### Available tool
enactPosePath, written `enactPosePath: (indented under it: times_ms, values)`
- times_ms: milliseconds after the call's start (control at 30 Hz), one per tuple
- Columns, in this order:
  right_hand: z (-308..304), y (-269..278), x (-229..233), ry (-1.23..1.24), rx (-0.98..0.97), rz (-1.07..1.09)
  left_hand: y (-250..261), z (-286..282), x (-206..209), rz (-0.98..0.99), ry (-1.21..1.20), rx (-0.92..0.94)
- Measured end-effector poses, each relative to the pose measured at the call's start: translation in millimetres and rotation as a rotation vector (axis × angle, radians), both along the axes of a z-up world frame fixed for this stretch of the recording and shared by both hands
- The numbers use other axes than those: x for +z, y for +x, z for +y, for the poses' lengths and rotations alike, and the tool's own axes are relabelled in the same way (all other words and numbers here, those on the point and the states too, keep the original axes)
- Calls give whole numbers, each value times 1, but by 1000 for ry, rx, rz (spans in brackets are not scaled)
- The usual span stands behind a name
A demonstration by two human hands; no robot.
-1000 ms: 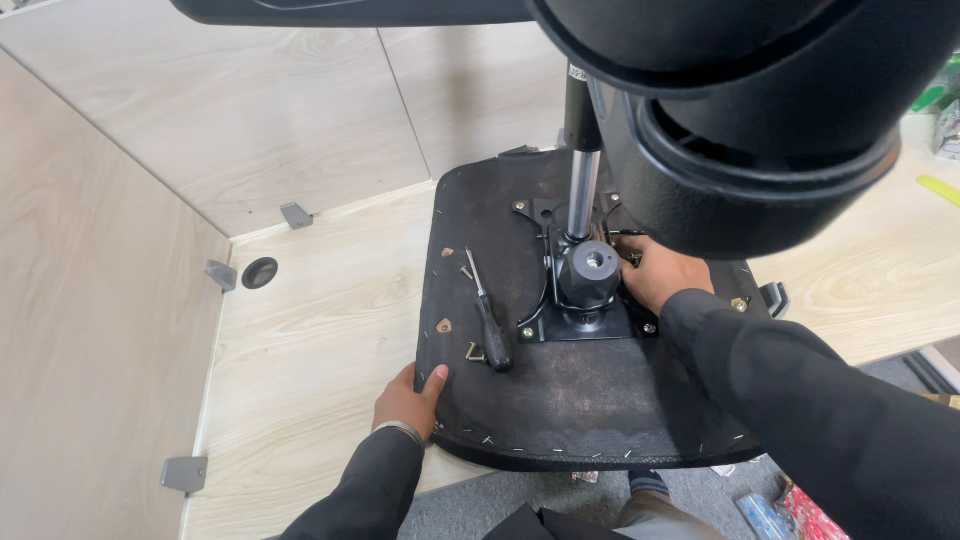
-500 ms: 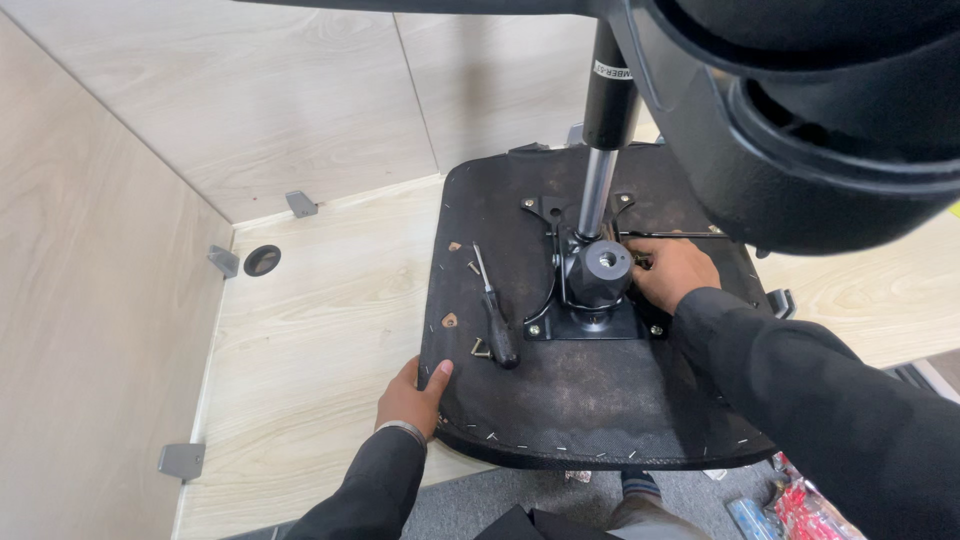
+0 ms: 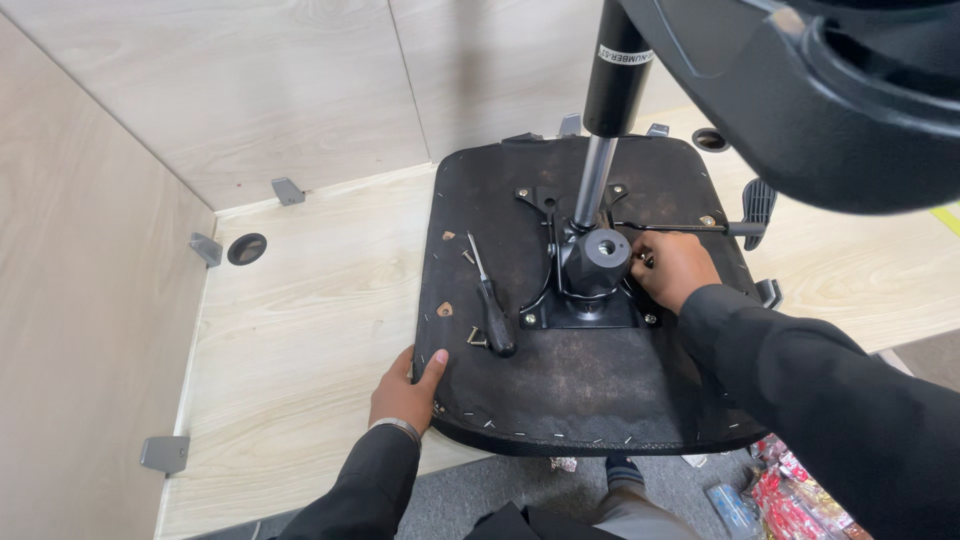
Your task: The person assembles a chair base by hand-tightening and then using a screwdriver to secure multiple screws into the underside of an inverted chair. They work on several fasteners around the central column and base plate, occasionally repositioning the chair to access different areas.
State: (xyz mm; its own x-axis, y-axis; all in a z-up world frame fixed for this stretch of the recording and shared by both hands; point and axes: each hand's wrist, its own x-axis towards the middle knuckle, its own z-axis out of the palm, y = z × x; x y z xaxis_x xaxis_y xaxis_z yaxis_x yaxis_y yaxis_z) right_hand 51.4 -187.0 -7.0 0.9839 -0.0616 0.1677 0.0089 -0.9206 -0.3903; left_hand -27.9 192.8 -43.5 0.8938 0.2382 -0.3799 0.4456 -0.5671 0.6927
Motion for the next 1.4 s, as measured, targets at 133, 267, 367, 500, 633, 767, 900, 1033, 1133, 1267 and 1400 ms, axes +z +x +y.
enactPosePath:
  times_ms: [133,267,367,500,633,767,900,1033,1133,1267,1400]
  values:
    - [-17,-4,9,377,-91,279,-3,2,0,-18,-14,-15]
    - [-25,-33,28,594,-119,200,-4,3,2,-49,-10,-40]
    - [-6,-67,47,750,-98,176,1,7,5,-12,36,-80]
    - [53,-100,66,682,-45,279,5,9,17,35,100,-163]
    - [125,-89,76,557,42,269,11,14,33,226,-47,-119]
    - [170,-43,64,378,85,102,18,14,41,263,-119,-137]
    - [190,10,38,85,59,-36,14,14,35,338,-241,-146]
    - [189,28,26,23,-24,132,5,12,27,396,-347,-147]
    - [183,18,42,189,-52,274,2,12,26,401,-326,-161]
    - [170,-32,76,384,56,66,-3,11,24,398,-388,-126]
    - [149,-109,90,366,-121,-104,0,17,15,420,-418,-201]
